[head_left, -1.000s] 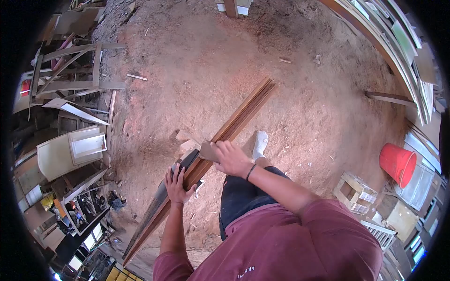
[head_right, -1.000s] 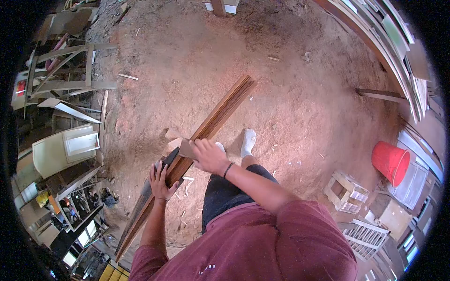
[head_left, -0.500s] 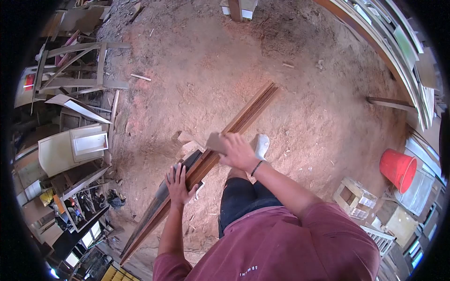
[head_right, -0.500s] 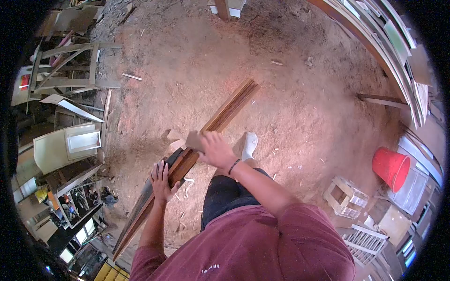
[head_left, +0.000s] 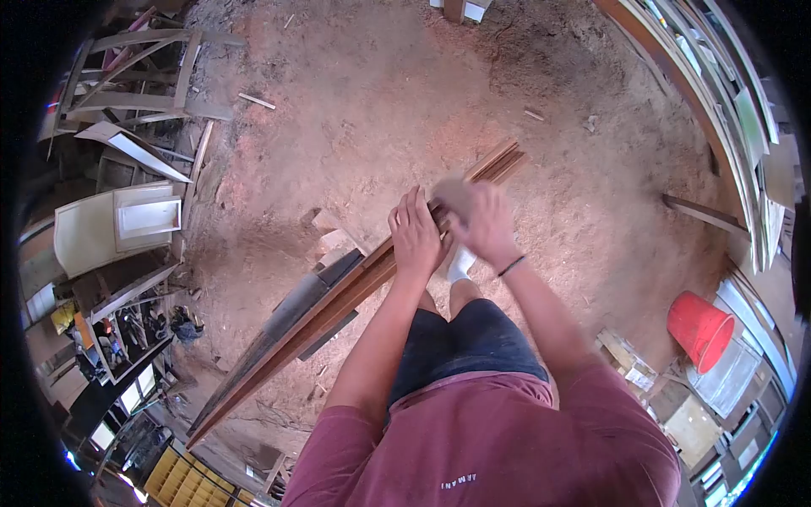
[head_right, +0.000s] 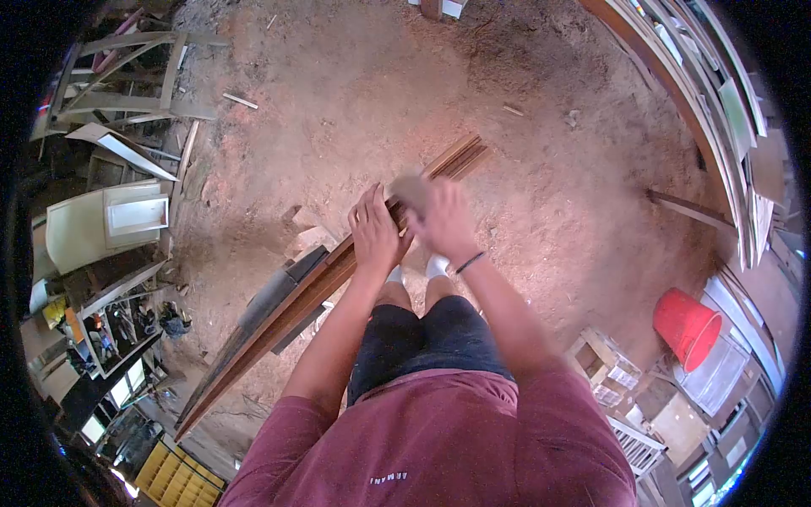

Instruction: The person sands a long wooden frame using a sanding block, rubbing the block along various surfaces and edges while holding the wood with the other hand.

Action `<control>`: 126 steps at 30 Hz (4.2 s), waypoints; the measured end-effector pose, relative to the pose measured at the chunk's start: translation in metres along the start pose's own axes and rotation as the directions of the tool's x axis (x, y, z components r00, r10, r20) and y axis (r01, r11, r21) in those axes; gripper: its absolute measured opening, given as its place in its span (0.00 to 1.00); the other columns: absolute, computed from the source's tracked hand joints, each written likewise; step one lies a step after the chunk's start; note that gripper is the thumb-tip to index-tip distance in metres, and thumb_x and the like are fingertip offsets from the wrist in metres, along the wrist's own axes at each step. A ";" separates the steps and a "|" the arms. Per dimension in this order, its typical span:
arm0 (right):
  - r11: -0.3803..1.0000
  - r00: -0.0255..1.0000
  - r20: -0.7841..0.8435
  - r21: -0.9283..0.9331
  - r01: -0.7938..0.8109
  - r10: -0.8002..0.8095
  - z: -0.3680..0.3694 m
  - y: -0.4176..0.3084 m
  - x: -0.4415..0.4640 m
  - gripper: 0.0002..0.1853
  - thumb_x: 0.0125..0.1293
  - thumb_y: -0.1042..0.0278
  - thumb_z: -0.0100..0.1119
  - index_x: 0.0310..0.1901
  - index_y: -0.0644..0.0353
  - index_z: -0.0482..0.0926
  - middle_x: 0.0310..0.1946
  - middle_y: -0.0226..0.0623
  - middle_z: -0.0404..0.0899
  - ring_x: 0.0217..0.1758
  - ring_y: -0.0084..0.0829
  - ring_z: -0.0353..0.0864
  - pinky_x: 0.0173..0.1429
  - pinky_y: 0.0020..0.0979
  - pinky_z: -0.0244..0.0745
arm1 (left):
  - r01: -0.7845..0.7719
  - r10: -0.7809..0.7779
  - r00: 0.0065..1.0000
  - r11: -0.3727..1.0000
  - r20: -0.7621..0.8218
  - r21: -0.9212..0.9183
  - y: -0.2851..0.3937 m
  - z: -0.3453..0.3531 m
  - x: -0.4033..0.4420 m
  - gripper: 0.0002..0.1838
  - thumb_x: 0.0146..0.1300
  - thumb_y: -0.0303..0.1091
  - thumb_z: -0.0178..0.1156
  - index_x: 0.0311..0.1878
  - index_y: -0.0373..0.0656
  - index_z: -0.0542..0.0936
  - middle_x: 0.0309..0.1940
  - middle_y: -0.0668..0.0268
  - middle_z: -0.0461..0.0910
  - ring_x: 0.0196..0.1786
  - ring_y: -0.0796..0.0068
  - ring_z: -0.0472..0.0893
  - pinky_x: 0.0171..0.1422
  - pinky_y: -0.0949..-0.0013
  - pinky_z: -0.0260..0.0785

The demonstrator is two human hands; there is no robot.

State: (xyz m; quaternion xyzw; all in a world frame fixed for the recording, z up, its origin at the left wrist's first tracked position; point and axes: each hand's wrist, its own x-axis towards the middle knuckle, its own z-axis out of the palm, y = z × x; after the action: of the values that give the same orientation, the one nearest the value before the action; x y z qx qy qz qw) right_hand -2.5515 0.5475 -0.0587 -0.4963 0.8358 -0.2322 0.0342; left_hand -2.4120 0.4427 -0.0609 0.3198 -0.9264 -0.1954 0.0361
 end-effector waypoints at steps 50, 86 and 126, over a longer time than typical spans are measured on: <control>0.966 0.957 -0.165 -0.064 -0.250 0.237 0.020 -0.035 -0.005 0.33 0.66 0.53 0.69 0.64 0.71 0.75 0.53 0.59 0.76 0.56 0.59 0.76 0.62 0.55 0.74 | -0.430 0.390 0.888 0.892 0.244 0.139 -0.139 -0.088 -0.159 0.47 0.69 0.43 0.64 0.86 0.35 0.58 0.88 0.52 0.54 0.91 0.55 0.52 0.93 0.49 0.41; 0.997 0.970 0.232 0.025 -0.074 0.066 0.018 -0.111 -0.029 0.42 0.66 0.52 0.69 0.76 0.68 0.66 0.62 0.55 0.72 0.67 0.52 0.73 0.69 0.52 0.72 | -0.338 0.288 0.937 0.893 -0.199 -0.298 -0.152 -0.075 -0.133 0.78 0.45 0.77 0.75 0.87 0.37 0.46 0.86 0.45 0.55 0.87 0.45 0.58 0.90 0.36 0.42; 0.940 0.945 0.112 -0.190 -0.283 0.307 0.010 -0.064 -0.013 0.33 0.68 0.60 0.64 0.71 0.65 0.70 0.53 0.51 0.76 0.56 0.51 0.78 0.63 0.54 0.75 | -0.320 0.225 0.931 0.882 -0.287 -0.347 -0.155 -0.067 -0.132 0.73 0.52 0.81 0.70 0.85 0.36 0.50 0.84 0.38 0.54 0.84 0.35 0.57 0.87 0.36 0.47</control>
State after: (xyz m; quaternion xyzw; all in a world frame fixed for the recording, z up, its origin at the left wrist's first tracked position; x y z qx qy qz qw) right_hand -2.4895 0.5294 -0.0426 -0.3814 0.9132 -0.1161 0.0846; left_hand -2.2052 0.3884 -0.0518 0.1931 -0.8939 -0.3277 0.2370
